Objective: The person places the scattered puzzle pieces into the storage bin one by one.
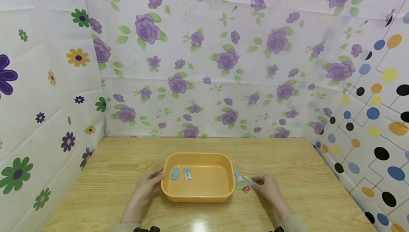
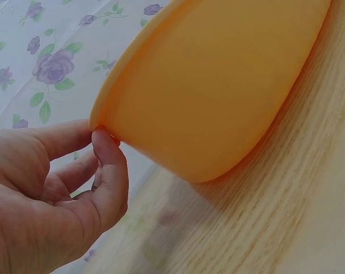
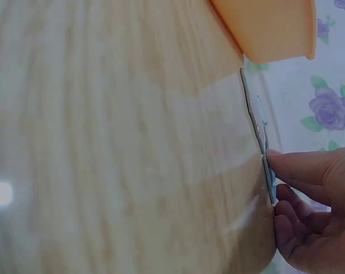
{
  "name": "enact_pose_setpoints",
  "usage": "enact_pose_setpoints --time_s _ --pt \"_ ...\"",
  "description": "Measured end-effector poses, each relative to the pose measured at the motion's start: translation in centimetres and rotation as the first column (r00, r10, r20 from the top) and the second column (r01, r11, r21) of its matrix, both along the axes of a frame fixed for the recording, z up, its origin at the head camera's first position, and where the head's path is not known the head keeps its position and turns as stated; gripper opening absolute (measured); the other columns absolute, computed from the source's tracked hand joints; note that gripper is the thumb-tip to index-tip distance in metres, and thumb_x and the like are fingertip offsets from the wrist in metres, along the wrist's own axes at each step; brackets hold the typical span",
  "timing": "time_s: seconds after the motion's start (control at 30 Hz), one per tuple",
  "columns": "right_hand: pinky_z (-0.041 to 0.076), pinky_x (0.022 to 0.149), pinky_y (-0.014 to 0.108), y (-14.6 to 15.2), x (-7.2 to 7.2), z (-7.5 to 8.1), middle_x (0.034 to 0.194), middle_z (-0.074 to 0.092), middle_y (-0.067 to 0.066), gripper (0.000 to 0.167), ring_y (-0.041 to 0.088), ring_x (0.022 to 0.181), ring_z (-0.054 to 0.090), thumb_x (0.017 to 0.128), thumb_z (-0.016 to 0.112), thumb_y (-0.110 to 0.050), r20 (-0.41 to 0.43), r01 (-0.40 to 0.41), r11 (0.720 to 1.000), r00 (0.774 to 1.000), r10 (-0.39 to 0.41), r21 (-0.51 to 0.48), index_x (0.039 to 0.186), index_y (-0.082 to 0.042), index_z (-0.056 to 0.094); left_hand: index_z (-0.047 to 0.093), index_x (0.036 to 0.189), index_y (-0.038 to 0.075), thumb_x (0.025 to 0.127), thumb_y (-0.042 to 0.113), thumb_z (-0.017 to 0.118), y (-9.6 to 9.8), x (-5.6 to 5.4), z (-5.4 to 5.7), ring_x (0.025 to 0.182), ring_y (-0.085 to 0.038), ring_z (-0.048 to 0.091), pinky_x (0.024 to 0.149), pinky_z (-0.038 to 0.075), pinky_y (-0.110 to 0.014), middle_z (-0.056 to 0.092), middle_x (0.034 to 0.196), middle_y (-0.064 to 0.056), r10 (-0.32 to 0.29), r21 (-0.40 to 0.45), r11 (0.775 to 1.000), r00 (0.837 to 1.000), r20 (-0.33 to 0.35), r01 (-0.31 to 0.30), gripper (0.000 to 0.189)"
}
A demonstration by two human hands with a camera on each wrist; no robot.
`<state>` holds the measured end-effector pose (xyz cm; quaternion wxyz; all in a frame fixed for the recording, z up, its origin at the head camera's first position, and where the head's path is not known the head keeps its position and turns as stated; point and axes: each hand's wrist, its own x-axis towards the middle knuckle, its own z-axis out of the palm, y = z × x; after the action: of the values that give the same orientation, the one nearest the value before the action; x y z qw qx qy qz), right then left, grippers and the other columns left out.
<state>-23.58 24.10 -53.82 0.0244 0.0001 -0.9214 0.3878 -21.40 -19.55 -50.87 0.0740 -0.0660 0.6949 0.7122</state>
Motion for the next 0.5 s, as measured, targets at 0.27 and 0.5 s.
enact_pose_setpoints --time_s 0.27,0.5 --pt "0.053 0.061 0.028 -0.58 -0.15 0.61 0.09 0.068 0.011 0.023 0.018 0.078 0.061 0.077 0.075 0.001 0.049 0.025 0.999 0.999 -0.024 -0.028 0.099 0.006 0.069 0.042 0.143 -0.005 0.099 0.014 0.057 0.07 0.02 0.09 0.093 -0.017 0.061 0.071 0.052 -0.022 0.06 0.122 -0.016 0.003 0.0 1.0 1.0 -0.007 -0.003 0.051" --pt "0.048 0.054 0.025 -0.91 -0.25 1.02 0.082 0.064 0.009 0.023 0.016 0.07 0.056 0.073 0.074 0.005 0.053 0.038 0.998 0.998 -0.035 -0.055 0.094 0.005 0.066 0.042 0.143 -0.006 0.099 0.015 0.058 0.09 0.06 0.09 0.096 -0.018 0.062 0.072 0.053 -0.023 0.058 0.127 -0.019 0.008 0.009 1.0 1.0 0.001 -0.008 0.052"
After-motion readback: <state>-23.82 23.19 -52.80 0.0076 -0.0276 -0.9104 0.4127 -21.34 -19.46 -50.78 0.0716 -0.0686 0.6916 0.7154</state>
